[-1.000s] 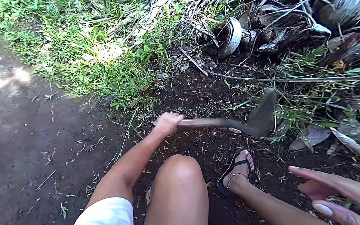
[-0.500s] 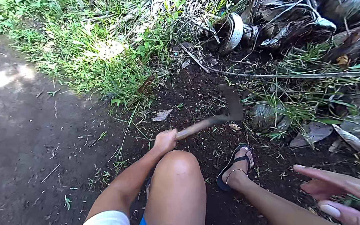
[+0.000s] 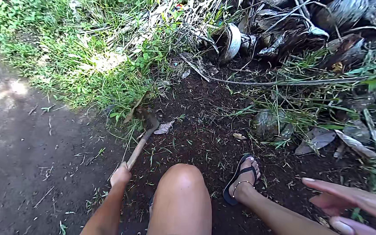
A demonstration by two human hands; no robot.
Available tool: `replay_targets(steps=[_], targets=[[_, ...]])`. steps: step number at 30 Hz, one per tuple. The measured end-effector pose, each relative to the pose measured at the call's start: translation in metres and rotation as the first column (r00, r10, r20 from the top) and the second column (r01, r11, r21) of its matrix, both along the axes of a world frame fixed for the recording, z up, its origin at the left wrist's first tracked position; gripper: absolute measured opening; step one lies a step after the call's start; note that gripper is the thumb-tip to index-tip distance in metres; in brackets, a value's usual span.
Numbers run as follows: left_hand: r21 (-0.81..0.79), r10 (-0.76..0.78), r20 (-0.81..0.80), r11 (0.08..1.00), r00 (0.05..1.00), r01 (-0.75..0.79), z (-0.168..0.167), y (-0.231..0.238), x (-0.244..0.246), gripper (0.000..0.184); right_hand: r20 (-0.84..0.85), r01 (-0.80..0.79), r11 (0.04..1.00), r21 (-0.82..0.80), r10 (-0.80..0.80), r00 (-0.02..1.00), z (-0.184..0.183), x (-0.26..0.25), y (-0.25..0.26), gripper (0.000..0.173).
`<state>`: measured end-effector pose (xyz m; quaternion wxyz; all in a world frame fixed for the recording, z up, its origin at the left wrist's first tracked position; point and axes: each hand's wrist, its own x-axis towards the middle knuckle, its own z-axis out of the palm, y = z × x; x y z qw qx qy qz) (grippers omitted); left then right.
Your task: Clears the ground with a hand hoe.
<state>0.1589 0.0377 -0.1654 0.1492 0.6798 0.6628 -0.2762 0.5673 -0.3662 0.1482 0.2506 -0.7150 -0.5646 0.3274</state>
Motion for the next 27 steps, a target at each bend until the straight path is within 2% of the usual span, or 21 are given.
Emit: replay_targets(steps=[2,4,6,8,10,12,14,15,16,17,18,19,20,21,22,23,25,27], targets=[[-0.008,0.009,-0.025,1.000,1.000,-0.009,0.001,-0.030,-0.004,0.046,-0.010,-0.009,0.999,0.032,0.009,1.000,-0.002,0.000,-0.001,0.051],[-0.038,-0.032,0.017,0.999,0.999,0.033,0.009,-0.049,0.012,0.044,-0.025,-0.032,0.998,0.054,0.033,0.999,-0.004,0.000,0.003,0.051],[-0.062,-0.153,0.104,0.985,0.983,0.160,0.024,-0.059,0.042,0.043,-0.027,-0.049,0.999,0.024,0.050,0.998,-0.004,-0.003,0.009,0.051],[-0.044,-0.334,0.253,0.934,0.908,0.355,0.042,-0.064,0.080,0.039,-0.017,-0.050,0.999,-0.022,0.049,0.999,-0.006,-0.008,0.014,0.052],[0.094,-0.546,0.426,0.820,0.722,0.565,0.058,-0.062,0.121,0.035,0.000,-0.036,0.998,-0.051,0.036,0.999,-0.009,-0.010,0.019,0.052],[0.329,-0.731,0.523,0.648,0.438,0.687,0.067,-0.056,0.162,0.027,0.019,-0.014,0.996,-0.090,0.016,1.000,-0.011,-0.011,0.024,0.053],[0.503,-0.835,0.509,0.485,0.208,0.715,0.077,-0.045,0.196,0.022,0.035,-0.002,0.992,-0.129,0.006,0.999,-0.010,-0.010,0.029,0.053],[0.564,-0.867,0.481,0.423,0.134,0.709,0.080,-0.035,0.206,0.021,0.034,0.000,0.990,-0.143,0.004,0.999,-0.010,-0.010,0.032,0.053],[0.610,-0.886,0.453,0.389,0.100,0.691,0.077,-0.021,0.208,0.022,0.027,-0.001,0.989,-0.150,0.005,1.000,-0.010,-0.010,0.034,0.053],[0.615,-0.890,0.435,0.404,0.135,0.677,0.068,-0.003,0.199,0.027,0.018,-0.007,0.989,-0.150,0.010,1.000,-0.010,-0.010,0.034,0.053],[0.563,-0.868,0.416,0.479,0.270,0.674,0.055,0.014,0.178,0.031,0.015,-0.015,0.990,-0.143,0.017,1.000,-0.010,-0.010,0.034,0.053],[0.432,-0.780,0.381,0.625,0.497,0.650,0.040,0.029,0.148,0.035,0.015,-0.019,0.991,-0.134,0.022,1.000,-0.009,-0.009,0.033,0.052],[0.256,-0.601,0.305,0.799,0.739,0.545,0.025,0.039,0.113,0.041,0.011,-0.023,0.992,-0.127,0.024,1.000,-0.007,-0.009,0.031,0.052],[0.102,-0.370,0.214,0.929,0.904,0.356,0.016,0.042,0.079,0.049,0.007,-0.027,0.993,-0.117,0.028,1.000,-0.005,-0.009,0.029,0.051],[0.023,-0.181,0.126,0.984,0.976,0.179,0.011,0.042,0.052,0.055,0.003,-0.030,0.994,-0.103,0.030,1.000,-0.004,-0.008,0.027,0.051],[-0.004,-0.083,0.069,0.996,0.994,0.084,0.011,0.040,0.040,0.055,0.005,-0.027,0.996,-0.087,0.027,1.000,-0.002,-0.007,0.025,0.051],[-0.028,-0.034,0.041,0.999,0.999,0.035,0.018,0.016,0.044,0.051,-0.001,-0.028,0.998,-0.063,0.028,1.000,0.000,-0.004,0.019,0.051],[-0.047,-0.055,0.076,0.997,0.996,0.059,0.026,-0.012,0.058,0.050,-0.018,-0.040,0.999,-0.034,0.039,0.999,0.000,-0.004,0.016,0.051]])
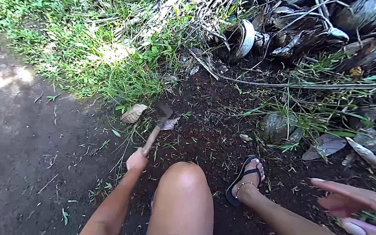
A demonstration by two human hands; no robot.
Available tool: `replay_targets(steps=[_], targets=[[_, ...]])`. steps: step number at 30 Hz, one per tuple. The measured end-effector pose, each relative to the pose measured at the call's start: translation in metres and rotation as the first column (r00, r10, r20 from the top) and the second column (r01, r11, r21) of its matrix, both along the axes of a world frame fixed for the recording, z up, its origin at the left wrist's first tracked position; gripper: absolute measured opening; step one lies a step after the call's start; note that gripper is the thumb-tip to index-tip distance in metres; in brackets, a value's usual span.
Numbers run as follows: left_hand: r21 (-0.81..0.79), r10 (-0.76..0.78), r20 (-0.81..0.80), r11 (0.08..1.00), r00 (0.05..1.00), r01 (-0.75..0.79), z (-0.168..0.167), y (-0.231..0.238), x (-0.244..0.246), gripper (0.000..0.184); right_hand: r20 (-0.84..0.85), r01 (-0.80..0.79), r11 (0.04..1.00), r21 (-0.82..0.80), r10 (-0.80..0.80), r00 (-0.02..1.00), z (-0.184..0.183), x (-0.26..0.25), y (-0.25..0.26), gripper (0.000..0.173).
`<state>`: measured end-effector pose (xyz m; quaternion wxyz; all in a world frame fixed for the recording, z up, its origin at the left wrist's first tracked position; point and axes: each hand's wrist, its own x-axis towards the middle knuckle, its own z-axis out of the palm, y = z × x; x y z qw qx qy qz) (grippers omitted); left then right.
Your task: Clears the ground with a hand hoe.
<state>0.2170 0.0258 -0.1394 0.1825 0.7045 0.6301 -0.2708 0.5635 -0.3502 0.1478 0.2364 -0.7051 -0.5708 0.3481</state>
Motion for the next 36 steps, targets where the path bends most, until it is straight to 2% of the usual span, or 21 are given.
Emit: replay_targets(steps=[3,5,7,9,10,12,13,14,15,16,17,18,19,21,24,26,28,30,32,34,36], targets=[[-0.035,-0.191,0.120,0.980,0.974,0.197,0.018,-0.025,0.036,0.046,-0.007,-0.014,1.000,0.011,0.014,1.000,0.000,-0.001,0.004,0.052],[0.004,-0.422,0.256,0.900,0.870,0.435,0.035,-0.036,0.068,0.042,-0.009,-0.010,1.000,-0.016,0.010,1.000,-0.003,-0.004,0.005,0.053],[0.183,-0.638,0.416,0.757,0.648,0.627,0.050,-0.041,0.102,0.035,0.001,-0.001,0.999,-0.053,0.001,1.000,-0.007,-0.005,0.008,0.054],[0.420,-0.780,0.495,0.601,0.383,0.681,0.061,-0.039,0.137,0.026,0.021,0.018,0.998,-0.066,-0.017,1.000,-0.011,-0.004,0.010,0.054],[0.508,-0.824,0.490,0.535,0.284,0.675,0.067,-0.036,0.152,0.023,0.031,0.029,0.997,-0.073,-0.027,0.999,-0.012,-0.003,0.011,0.053],[0.601,-0.866,0.462,0.463,0.190,0.652,0.069,-0.017,0.168,0.021,0.035,0.042,0.995,-0.089,-0.039,0.999,-0.012,-0.001,0.013,0.054],[0.630,-0.875,0.443,0.460,0.197,0.625,0.062,-0.001,0.163,0.024,0.028,0.044,0.995,-0.095,-0.041,0.999,-0.012,-0.001,0.014,0.053],[0.632,-0.865,0.422,0.495,0.271,0.596,0.048,0.017,0.148,0.029,0.019,0.045,0.994,-0.099,-0.043,0.999,-0.011,0.000,0.014,0.054],[0.571,-0.806,0.399,0.592,0.438,0.569,0.032,0.033,0.120,0.035,0.013,0.048,0.994,-0.100,-0.047,0.999,-0.009,0.000,0.013,0.053],[0.432,-0.656,0.345,0.746,0.671,0.506,0.014,0.043,0.085,0.038,0.006,0.047,0.994,-0.101,-0.047,0.999,-0.008,0.000,0.012,0.053],[0.243,-0.413,0.253,0.902,0.875,0.356,-0.004,0.047,0.044,0.044,0.001,0.044,0.994,-0.099,-0.045,0.999,-0.007,0.000,0.010,0.053],[0.102,-0.165,0.152,0.983,0.975,0.151,-0.016,0.046,0.007,0.054,-0.001,0.041,0.995,-0.089,-0.041,0.999,-0.006,0.001,0.007,0.053],[0.046,0.001,0.066,0.999,0.998,-0.004,-0.022,0.042,-0.021,0.059,0.001,0.040,0.996,-0.075,-0.040,0.999,-0.005,0.001,0.006,0.053],[0.020,0.103,-0.016,0.994,0.995,-0.103,-0.023,0.022,-0.035,0.055,0.014,0.038,0.998,-0.052,-0.038,0.999,-0.001,0.004,0.001,0.053],[-0.019,0.079,0.008,0.997,0.997,-0.079,-0.007,-0.022,-0.019,0.051,-0.018,0.009,1.000,0.001,-0.009,1.000,-0.003,0.001,-0.003,0.052],[-0.051,-0.013,0.076,0.999,0.997,0.017,0.004,-0.039,0.007,0.049,-0.019,-0.015,1.000,0.016,0.015,1.000,-0.002,-0.002,0.001,0.052],[-0.058,-0.198,0.192,0.975,0.961,0.213,0.023,-0.052,0.040,0.042,-0.009,-0.020,1.000,0.001,0.020,1.000,-0.003,-0.006,0.002,0.052],[0.006,-0.413,0.339,0.900,0.845,0.437,0.045,-0.056,0.076,0.041,0.008,-0.006,0.999,-0.033,0.006,1.000,-0.006,-0.009,0.005,0.053],[0.232,-0.634,0.473,0.760,0.612,0.608,0.055,-0.050,0.106,0.034,0.027,0.018,0.997,-0.074,-0.016,1.000,-0.009,-0.009,0.010,0.054],[0.431,-0.763,0.505,0.627,0.403,0.648,0.063,-0.038,0.134,0.025,0.048,0.031,0.995,-0.095,-0.026,0.998,-0.011,-0.006,0.013,0.054],[0.565,-0.831,0.473,0.542,0.294,0.622,0.062,-0.015,0.144,0.021,0.055,0.033,0.994,-0.108,-0.027,0.998,-0.011,-0.005,0.016,0.054]])
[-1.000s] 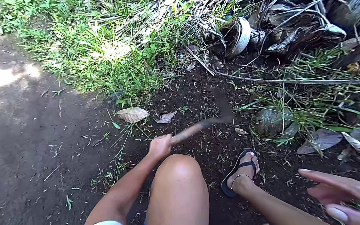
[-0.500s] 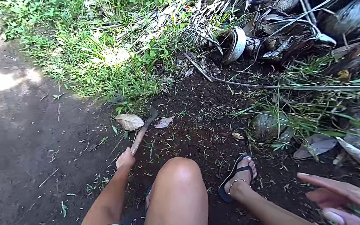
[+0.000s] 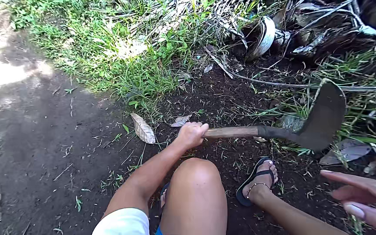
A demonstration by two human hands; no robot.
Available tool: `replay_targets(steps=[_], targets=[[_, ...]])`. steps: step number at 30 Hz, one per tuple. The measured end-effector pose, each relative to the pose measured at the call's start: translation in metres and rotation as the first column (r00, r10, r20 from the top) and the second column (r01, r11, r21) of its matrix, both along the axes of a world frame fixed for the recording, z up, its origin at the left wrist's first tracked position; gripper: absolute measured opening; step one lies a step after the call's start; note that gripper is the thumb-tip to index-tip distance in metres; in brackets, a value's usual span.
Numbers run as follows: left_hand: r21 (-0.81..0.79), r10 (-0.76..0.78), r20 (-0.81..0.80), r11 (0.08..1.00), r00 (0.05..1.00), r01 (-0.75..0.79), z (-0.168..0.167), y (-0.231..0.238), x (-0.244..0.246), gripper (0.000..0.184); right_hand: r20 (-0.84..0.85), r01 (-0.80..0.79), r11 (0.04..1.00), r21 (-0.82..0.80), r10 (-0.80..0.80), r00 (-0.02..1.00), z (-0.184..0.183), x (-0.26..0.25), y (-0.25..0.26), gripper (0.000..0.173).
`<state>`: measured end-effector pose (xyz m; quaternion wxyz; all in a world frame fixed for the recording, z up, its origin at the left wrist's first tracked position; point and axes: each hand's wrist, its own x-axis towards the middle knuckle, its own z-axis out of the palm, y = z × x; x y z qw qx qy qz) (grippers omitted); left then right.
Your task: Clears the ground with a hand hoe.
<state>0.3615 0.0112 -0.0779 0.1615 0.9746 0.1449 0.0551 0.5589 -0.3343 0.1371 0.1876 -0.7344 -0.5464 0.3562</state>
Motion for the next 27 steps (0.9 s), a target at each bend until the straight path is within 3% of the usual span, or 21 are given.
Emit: replay_targets(steps=[2,3,4,5,6,7,8,10,13,15,17,20,22,24,26,27], targets=[[0.048,0.105,-0.033,0.994,0.994,-0.103,-0.021,0.034,-0.024,0.030,-0.015,-0.004,1.000,0.000,0.004,1.000,0.001,0.001,0.001,0.054],[0.032,0.254,-0.174,0.967,0.951,-0.253,-0.038,0.048,-0.051,0.039,-0.024,-0.005,1.000,0.003,0.005,1.000,0.001,0.001,0.001,0.054],[0.012,0.427,-0.373,0.890,0.824,-0.456,-0.057,0.059,-0.086,0.044,-0.036,-0.005,1.000,0.004,0.005,0.999,0.002,0.001,0.000,0.054],[0.011,0.553,-0.545,0.757,0.630,-0.653,-0.076,0.061,-0.125,0.050,-0.047,-0.007,1.000,0.007,0.007,0.999,0.003,0.000,-0.002,0.053],[0.025,0.618,-0.649,0.601,0.444,-0.799,-0.089,0.057,-0.159,0.057,-0.051,-0.010,1.000,0.013,0.011,0.999,0.005,0.000,-0.003,0.053],[0.056,0.646,-0.693,0.490,0.320,-0.870,-0.095,0.048,-0.182,0.059,-0.050,-0.008,1.000,0.026,0.009,0.999,0.006,0.000,-0.005,0.053],[0.081,0.657,-0.711,0.430,0.251,-0.899,-0.098,0.035,-0.188,0.056,-0.044,-0.004,0.999,0.044,0.006,0.999,0.007,0.002,-0.007,0.053],[0.075,0.648,-0.733,0.381,0.208,-0.921,-0.092,-0.002,-0.181,0.051,-0.044,0.000,0.997,0.072,0.004,0.999,0.006,0.004,-0.013,0.053],[-0.040,0.590,-0.747,0.418,0.305,-0.908,-0.074,-0.041,-0.150,0.049,-0.050,-0.029,0.993,0.113,0.035,0.998,0.005,0.006,-0.011,0.052],[-0.115,0.525,-0.713,0.566,0.465,-0.816,-0.058,-0.054,-0.126,0.041,-0.055,-0.033,0.995,0.099,0.038,0.998,0.005,0.003,-0.008,0.053],[-0.178,0.416,-0.621,0.750,0.664,-0.637,-0.037,-0.056,-0.096,0.035,-0.056,-0.023,0.998,0.054,0.026,0.998,0.004,-0.002,-0.005,0.053],[-0.116,0.189,-0.230,0.969,0.955,-0.220,-0.024,-0.041,-0.059,0.025,-0.028,-0.002,1.000,0.009,0.002,1.000,0.001,-0.004,-0.002,0.054],[-0.031,0.070,-0.094,0.997,0.993,-0.073,-0.015,-0.022,-0.037,0.024,-0.011,0.017,0.999,-0.027,-0.018,1.000,0.002,-0.002,0.000,0.055],[-0.008,0.101,-0.133,0.995,0.986,-0.103,-0.015,0.006,-0.038,0.031,-0.007,0.029,0.999,-0.036,-0.029,1.000,0.002,0.001,0.000,0.055],[0.014,0.323,-0.278,0.943,0.905,-0.333,-0.043,0.038,-0.075,0.042,-0.020,0.031,0.999,-0.025,-0.032,0.999,0.001,0.003,-0.002,0.055],[0.028,0.467,-0.428,0.863,0.774,-0.505,-0.060,0.048,-0.104,0.046,-0.026,0.030,0.999,-0.010,-0.031,0.999,0.001,0.004,-0.004,0.055]])
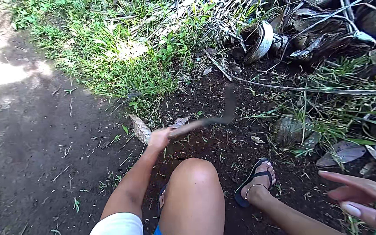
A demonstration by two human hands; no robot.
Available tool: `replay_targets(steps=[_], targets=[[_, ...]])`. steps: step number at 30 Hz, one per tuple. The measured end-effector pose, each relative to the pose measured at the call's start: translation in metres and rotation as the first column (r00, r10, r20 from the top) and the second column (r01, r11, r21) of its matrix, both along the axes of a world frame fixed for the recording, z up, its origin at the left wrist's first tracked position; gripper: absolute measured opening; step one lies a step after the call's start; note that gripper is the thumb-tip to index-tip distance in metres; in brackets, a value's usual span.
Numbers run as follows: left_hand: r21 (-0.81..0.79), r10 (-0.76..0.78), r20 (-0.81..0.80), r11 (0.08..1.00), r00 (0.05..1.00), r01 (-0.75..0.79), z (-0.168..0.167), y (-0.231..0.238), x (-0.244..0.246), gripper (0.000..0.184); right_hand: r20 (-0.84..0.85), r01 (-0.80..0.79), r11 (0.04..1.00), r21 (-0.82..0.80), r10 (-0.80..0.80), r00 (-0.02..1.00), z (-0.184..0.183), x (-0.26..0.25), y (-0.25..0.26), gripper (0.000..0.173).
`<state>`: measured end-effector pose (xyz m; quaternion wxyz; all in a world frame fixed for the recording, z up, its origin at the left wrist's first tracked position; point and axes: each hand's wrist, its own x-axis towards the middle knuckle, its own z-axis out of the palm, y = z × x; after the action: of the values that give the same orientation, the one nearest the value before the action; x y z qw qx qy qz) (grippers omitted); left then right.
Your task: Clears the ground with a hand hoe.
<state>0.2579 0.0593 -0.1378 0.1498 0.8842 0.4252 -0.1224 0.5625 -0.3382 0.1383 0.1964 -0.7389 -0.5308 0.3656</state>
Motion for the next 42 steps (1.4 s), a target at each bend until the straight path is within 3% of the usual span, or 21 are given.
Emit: replay_targets(steps=[2,3,5,8,11,14,17,20,22,24,26,28,31,34,37,40,42], targets=[[-0.097,0.377,-0.237,0.908,0.895,-0.408,-0.026,-0.004,-0.057,0.057,-0.011,-0.003,1.000,0.022,0.003,1.000,0.001,-0.001,-0.005,0.054],[-0.106,0.476,-0.295,0.845,0.828,-0.524,-0.028,-0.010,-0.067,0.057,-0.010,0.000,1.000,0.022,0.000,1.000,0.002,-0.001,-0.007,0.054],[-0.162,0.535,-0.321,0.782,0.782,-0.602,-0.024,-0.030,-0.046,0.054,0.001,0.013,1.000,0.012,-0.013,1.000,0.006,0.001,-0.010,0.053],[-0.249,0.521,-0.295,0.768,0.801,-0.591,-0.013,-0.069,-0.018,0.051,0.000,0.010,0.999,0.032,-0.010,1.000,0.005,0.003,-0.014,0.053],[-0.324,0.312,-0.239,0.867,0.919,-0.379,0.005,-0.089,0.000,0.045,-0.025,-0.005,0.997,0.074,0.007,1.000,0.001,0.002,-0.013,0.052],[-0.289,-0.054,-0.044,0.957,0.998,0.039,0.039,-0.090,0.035,0.039,-0.017,-0.025,0.999,0.047,0.026,1.000,0.001,-0.003,-0.008,0.053],[-0.038,-0.387,0.238,0.913,0.891,0.406,0.057,-0.078,0.075,0.029,0.003,-0.013,1.000,0.001,0.013,1.000,0.001,-0.006,-0.003,0.054],[0.135,-0.479,0.338,0.876,0.810,0.462,0.061,-0.048,0.091,0.024,0.014,-0.002,1.000,-0.020,0.003,1.000,0.000,-0.002,0.001,0.055],[0.111,-0.346,0.242,0.938,0.906,0.328,0.043,-0.016,0.062,0.033,0.007,0.000,1.000,-0.017,0.000,1.000,-0.002,0.003,0.001,0.056],[-0.018,0.034,-0.018,0.999,0.999,-0.034,0.015,0.008,0.000,0.042,-0.005,-0.003,1.000,-0.010,0.003,1.000,-0.003,0.006,-0.003,0.056],[-0.068,0.396,-0.258,0.903,0.881,-0.425,-0.007,0.010,-0.063,0.052,-0.010,-0.012,1.000,0.003,0.012,1.000,-0.002,0.005,-0.007,0.055],[-0.067,0.499,-0.350,0.831,0.793,-0.552,0.001,0.015,-0.063,0.054,-0.003,0.007,1.000,0.026,-0.007,1.000,0.001,0.004,-0.010,0.053],[-0.142,0.490,-0.349,0.815,0.799,-0.562,0.013,-0.022,-0.032,0.051,-0.008,0.013,0.999,0.040,-0.013,1.000,0.004,0.003,-0.017,0.053],[-0.234,0.379,-0.266,0.866,0.886,-0.441,0.023,-0.055,-0.005,0.049,-0.001,-0.017,0.995,0.098,0.017,1.000,0.007,0.002,-0.010,0.052],[-0.290,0.040,-0.113,0.954,0.993,-0.072,0.049,-0.079,0.033,0.045,-0.001,-0.052,0.995,0.087,0.052,0.999,0.006,-0.004,-0.004,0.052],[-0.151,-0.301,0.137,0.935,0.944,0.320,0.070,-0.078,0.078,0.034,0.003,-0.056,0.998,0.036,0.056,0.998,0.002,-0.008,0.002,0.053],[-0.021,-0.430,0.229,0.895,0.873,0.446,0.079,-0.065,0.099,0.029,0.016,-0.032,0.999,0.010,0.032,0.999,-0.001,-0.007,0.003,0.054]])
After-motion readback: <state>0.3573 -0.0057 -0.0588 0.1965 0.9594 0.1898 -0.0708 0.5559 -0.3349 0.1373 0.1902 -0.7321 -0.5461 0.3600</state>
